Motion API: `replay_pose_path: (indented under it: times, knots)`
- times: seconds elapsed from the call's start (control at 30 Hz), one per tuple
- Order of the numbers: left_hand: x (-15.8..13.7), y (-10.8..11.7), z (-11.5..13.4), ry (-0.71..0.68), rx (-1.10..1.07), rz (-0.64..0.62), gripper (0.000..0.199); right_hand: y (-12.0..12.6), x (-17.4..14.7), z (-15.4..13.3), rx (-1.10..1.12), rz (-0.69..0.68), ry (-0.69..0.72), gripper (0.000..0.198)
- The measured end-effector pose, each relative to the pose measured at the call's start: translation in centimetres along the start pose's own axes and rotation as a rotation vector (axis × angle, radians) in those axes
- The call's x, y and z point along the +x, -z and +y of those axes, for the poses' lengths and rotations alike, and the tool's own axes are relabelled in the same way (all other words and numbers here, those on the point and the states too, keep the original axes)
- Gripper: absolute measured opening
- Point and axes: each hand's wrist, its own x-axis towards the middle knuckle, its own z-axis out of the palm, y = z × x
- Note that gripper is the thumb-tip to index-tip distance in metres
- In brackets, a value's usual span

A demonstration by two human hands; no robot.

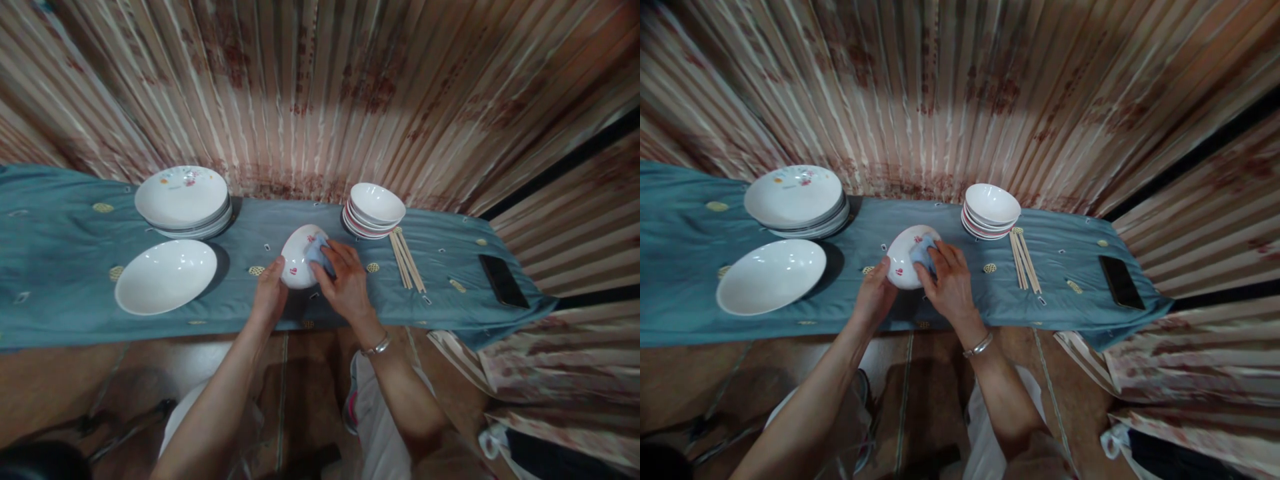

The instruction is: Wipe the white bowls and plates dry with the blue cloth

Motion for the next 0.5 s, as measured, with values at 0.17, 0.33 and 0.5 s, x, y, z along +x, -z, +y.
replay_pose_path:
  times: [0.17, 0.33, 0.5]
  knots:
    - [0.5, 0.8, -0.3, -0.041, 0.07, -0.034, 0.019, -0.1, -0.2, 0.2, -0.014, 0.022, -0.005, 0.032]
    - [0.9, 1.4, -0.6, -0.075, 0.114, -0.053, 0.036, -0.2, -0.2, 1.0, 0.073, 0.055, -0.093, 0.03]
    - [1.1, 1.5, -0.7, -0.118, 0.104, -0.038, 0.048, -0.7, -0.5, 1.6, 0.187, 0.099, -0.224, 0.028]
